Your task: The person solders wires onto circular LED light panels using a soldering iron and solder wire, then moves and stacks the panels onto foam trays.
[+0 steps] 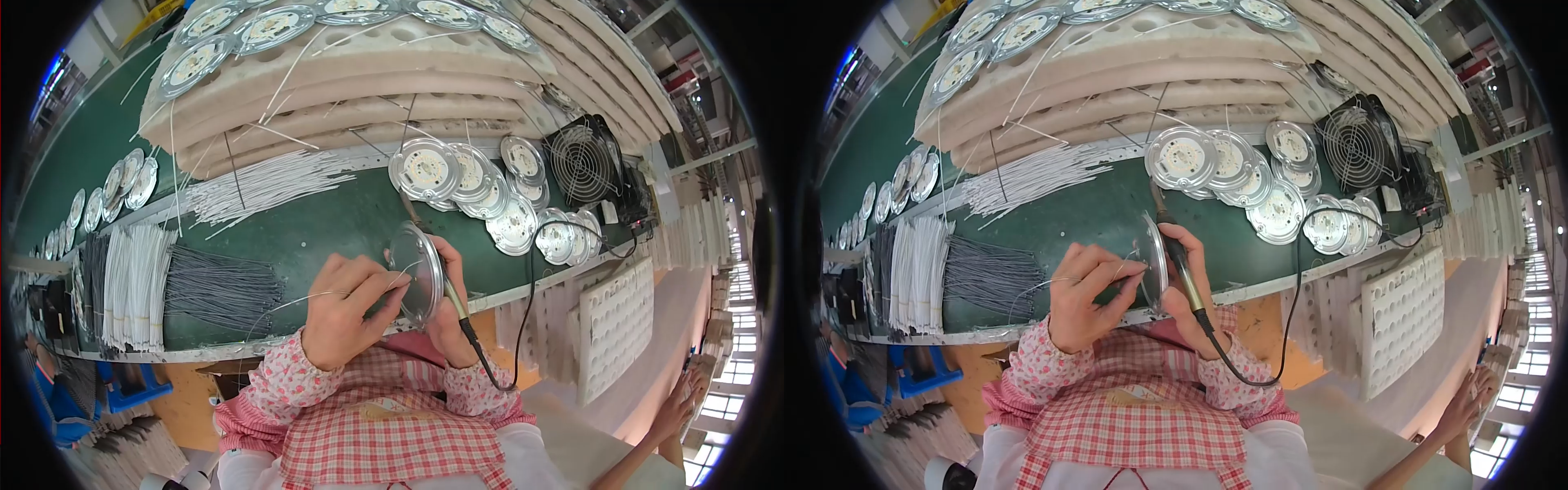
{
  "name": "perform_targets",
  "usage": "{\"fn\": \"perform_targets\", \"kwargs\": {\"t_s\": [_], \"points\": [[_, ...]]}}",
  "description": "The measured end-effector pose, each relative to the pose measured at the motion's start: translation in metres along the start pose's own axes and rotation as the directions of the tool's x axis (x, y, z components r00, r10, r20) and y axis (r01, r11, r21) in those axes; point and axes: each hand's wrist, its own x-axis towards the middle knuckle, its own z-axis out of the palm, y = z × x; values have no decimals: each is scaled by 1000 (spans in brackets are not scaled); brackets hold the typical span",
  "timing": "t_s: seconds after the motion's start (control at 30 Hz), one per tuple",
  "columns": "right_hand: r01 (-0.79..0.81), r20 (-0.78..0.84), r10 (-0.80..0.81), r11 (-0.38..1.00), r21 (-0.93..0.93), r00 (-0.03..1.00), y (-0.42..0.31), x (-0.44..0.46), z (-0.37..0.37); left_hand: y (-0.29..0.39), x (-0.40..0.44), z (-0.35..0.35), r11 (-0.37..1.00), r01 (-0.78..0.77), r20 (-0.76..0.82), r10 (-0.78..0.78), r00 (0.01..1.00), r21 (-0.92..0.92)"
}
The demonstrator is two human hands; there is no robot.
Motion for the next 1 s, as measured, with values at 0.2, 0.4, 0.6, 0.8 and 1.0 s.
{"fn": "perform_targets", "kwargs": {"t_s": [0.2, 0.4, 0.6, 0.8, 1.0], "points": [[157, 24, -252, 522, -839, 967, -16, -9, 9, -16, -12, -2, 989, 132, 126, -123, 984, -71], [199, 109, -229, 423, -884, 967, -19, -13, -9, -33, -12, -4, 946, 275, 271, -223, 936, -172], [360, 255, -256, 714, -601, 932, 4, 11, -26, -34, -10, -1, 949, 283, 265, -240, 934, -137], [288, 191, -217, 781, -555, 957, 7, 15, -20, -34, -9, 1, 912, 362, 231, -317, 920, -191], [237, 166, -171, 772, -590, 971, 8, 13, -18, -31, -7, 3, 886, 427, 227, -384, 895, -184]]}}
